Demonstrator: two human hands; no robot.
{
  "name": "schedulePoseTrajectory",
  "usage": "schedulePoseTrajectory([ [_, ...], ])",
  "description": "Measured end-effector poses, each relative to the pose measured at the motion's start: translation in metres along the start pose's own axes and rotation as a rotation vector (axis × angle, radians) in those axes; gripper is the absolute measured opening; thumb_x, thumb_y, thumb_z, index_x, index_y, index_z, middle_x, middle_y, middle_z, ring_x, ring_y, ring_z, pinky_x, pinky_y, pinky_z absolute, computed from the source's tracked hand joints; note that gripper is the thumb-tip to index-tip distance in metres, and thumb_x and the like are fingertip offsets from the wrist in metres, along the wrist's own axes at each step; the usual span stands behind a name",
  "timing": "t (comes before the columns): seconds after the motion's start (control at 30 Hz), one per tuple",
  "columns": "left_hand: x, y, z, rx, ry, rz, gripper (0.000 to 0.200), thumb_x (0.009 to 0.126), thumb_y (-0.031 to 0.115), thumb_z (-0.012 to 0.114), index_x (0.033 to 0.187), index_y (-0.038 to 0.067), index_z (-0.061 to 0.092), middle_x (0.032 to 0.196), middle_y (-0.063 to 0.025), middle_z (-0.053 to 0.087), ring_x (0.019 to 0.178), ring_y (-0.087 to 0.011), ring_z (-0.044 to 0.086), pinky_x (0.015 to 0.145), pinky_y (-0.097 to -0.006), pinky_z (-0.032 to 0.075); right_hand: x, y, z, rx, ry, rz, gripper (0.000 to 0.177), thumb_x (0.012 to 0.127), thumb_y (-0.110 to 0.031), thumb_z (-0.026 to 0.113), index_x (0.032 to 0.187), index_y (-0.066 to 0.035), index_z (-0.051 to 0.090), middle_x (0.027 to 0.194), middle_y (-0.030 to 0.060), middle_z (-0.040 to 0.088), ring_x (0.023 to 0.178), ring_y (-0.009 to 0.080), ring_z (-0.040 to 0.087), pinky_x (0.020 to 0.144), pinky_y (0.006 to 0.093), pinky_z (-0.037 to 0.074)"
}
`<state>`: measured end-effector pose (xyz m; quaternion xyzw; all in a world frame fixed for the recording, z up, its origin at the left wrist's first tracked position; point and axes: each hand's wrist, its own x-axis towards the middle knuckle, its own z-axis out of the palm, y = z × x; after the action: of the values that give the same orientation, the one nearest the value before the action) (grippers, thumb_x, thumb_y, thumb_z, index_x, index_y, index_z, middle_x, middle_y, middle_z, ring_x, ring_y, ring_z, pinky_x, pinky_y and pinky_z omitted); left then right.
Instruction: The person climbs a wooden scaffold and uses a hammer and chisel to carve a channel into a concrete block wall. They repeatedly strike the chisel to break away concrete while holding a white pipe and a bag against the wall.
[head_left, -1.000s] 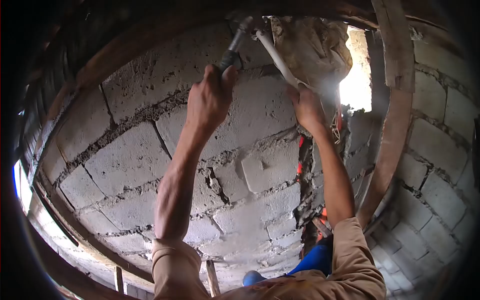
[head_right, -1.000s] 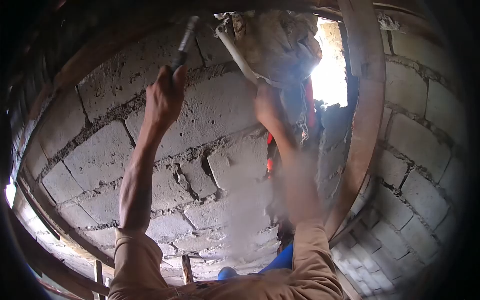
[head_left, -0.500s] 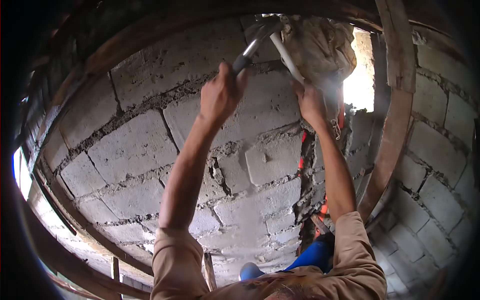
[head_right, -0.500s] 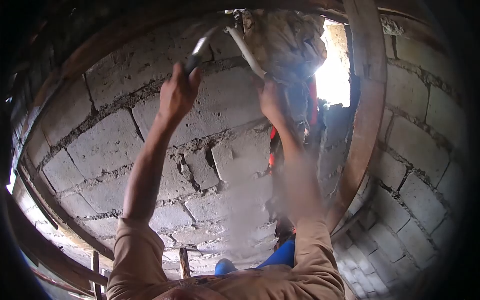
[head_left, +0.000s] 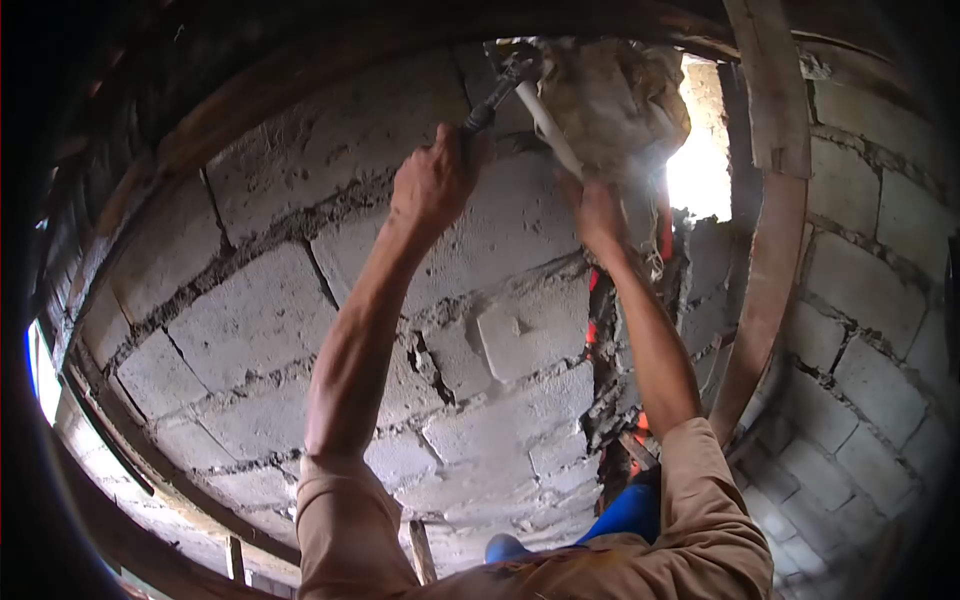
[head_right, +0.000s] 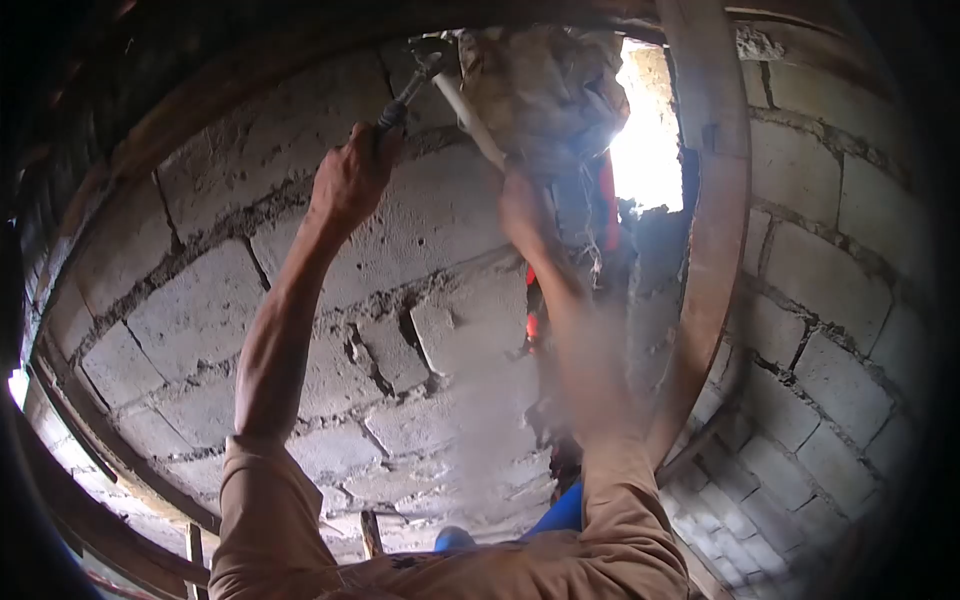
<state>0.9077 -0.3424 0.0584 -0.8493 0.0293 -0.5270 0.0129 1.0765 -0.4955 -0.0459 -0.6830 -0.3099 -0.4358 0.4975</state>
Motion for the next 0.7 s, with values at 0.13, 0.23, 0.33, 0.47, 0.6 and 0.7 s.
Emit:
schedulePoseTrajectory([
  [0.13, -0.024, 0.025, -0.003, -0.145, 0.289, 0.138, 0.038, 0.094, 0.040, 0.052, 0.090, 0.004, 0.041, 0.060, -0.0215, 0.060, 0.056, -0.0415, 0.062, 0.046, -0.0500, 0.048, 0.003, -0.018, -0.013, 0.058, -0.056, 0.107, 0.040, 0.095, -0.033, 0.054, 0.101, 0.006, 0.056, 0.085, 0.0319, 0.059, 0.085, 0.0480, 0.058, 0.068, 0.0505, 0.043],
  [0.23, -0.019, 0.003, 0.009, -0.011, 0.217, 0.109, 0.037, 0.094, 0.038, 0.052, 0.093, 0.003, 0.042, 0.062, -0.0222, 0.061, 0.058, -0.0426, 0.062, 0.048, -0.0504, 0.048, -0.003, -0.012, -0.006, 0.044, 0.031, 0.019, 0.040, 0.094, -0.034, 0.054, 0.100, 0.006, 0.057, 0.083, 0.0311, 0.060, 0.085, 0.0476, 0.059, 0.069, 0.0509, 0.044],
  [0.33, -0.006, 0.012, -0.010, -0.028, 0.027, -0.139, 0.035, 0.093, 0.038, 0.053, 0.097, 0.004, 0.045, 0.064, -0.0229, 0.061, 0.060, -0.0438, 0.062, 0.049, -0.0489, 0.048, 0.002, -0.008, -0.003, 0.099, 0.009, 0.037, 0.041, 0.094, -0.035, 0.054, 0.100, 0.006, 0.057, 0.081, 0.0313, 0.060, 0.084, 0.0477, 0.060, 0.068, 0.0519, 0.045],
  [0.47, -0.031, 0.018, -0.010, -0.180, 0.346, 0.090, 0.036, 0.095, 0.038, 0.050, 0.090, 0.004, 0.041, 0.064, -0.0216, 0.062, 0.061, -0.0435, 0.062, 0.052, -0.0515, 0.049, 0.001, -0.027, -0.018, 0.100, -0.075, 0.153, 0.041, 0.095, -0.036, 0.053, 0.106, 0.003, 0.055, 0.080, 0.0326, 0.060, 0.084, 0.0481, 0.060, 0.067, 0.0535, 0.045],
  [0.6, -0.001, -0.007, -0.004, 0.115, 0.035, 0.030, 0.036, 0.095, 0.039, 0.049, 0.090, 0.004, 0.042, 0.060, -0.0220, 0.060, 0.059, -0.0449, 0.061, 0.050, -0.0519, 0.048, -0.007, -0.025, -0.003, 0.053, -0.035, 0.160, 0.042, 0.095, -0.039, 0.051, 0.109, 0.001, 0.053, 0.081, 0.0322, 0.061, 0.083, 0.0488, 0.060, 0.068, 0.0542, 0.045],
  [0.7, -0.003, 0.005, -0.021, -0.005, 0.086, 0.021, 0.036, 0.095, 0.038, 0.049, 0.089, 0.003, 0.041, 0.057, -0.0223, 0.059, 0.055, -0.0445, 0.060, 0.046, -0.0519, 0.046, -0.006, -0.026, 0.001, 0.005, -0.023, 0.206, 0.044, 0.095, -0.041, 0.051, 0.108, 0.002, 0.053, 0.079, 0.0295, 0.063, 0.080, 0.0485, 0.061, 0.066, 0.0535, 0.046],
])
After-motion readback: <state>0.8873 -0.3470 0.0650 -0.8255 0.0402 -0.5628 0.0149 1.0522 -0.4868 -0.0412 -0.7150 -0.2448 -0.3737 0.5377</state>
